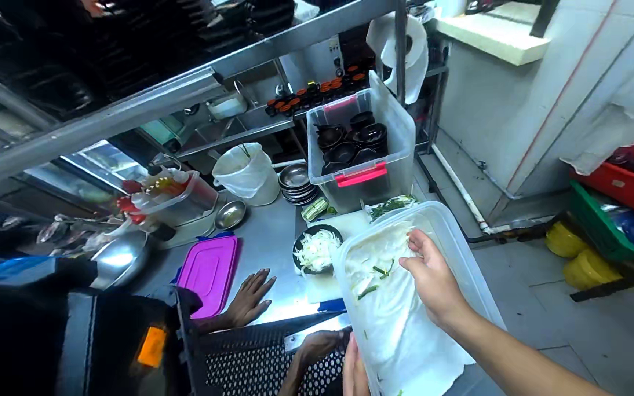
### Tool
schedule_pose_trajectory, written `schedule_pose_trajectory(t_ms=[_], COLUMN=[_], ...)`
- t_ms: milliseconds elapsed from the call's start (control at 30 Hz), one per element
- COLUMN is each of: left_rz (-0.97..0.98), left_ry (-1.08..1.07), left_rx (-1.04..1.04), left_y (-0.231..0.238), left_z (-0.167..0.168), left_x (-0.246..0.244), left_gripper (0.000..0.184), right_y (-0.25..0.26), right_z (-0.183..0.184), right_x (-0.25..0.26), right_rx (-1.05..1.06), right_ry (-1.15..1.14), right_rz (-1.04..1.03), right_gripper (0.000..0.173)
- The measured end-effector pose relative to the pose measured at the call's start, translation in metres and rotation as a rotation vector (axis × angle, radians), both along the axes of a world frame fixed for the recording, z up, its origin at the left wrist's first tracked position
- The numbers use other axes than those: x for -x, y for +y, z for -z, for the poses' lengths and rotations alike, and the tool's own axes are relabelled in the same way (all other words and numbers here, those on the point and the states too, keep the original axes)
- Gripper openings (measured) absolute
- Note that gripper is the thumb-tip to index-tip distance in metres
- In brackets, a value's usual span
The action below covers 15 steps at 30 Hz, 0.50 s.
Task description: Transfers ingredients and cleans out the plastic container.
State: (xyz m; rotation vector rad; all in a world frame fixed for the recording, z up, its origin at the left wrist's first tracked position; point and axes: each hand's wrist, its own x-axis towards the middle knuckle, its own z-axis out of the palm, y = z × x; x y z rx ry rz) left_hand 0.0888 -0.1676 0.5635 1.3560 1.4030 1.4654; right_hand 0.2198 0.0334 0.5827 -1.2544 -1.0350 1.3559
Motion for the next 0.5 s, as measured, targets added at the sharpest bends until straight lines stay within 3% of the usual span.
schedule_pose_trajectory(t_ms=[267, 500], left_rz=[0.059, 0.14], left_ry=[-0.094, -0.064], left_rx=[-0.012, -0.074], left_y=[-0.093, -0.11], left_z=[0.018, 0.01], left_x=[-0.062, -0.108], left_gripper=[0.092, 0.088], right_y=[-0.098, -0.146], right_z=[-0.023, -0.033], right_x=[-0.052, -0.09], right_rx=[-0.171, -0.321], right_ry=[-0.031, -0.113], right_rz=[0.0, -0.164], right_gripper=[0.067, 0.06])
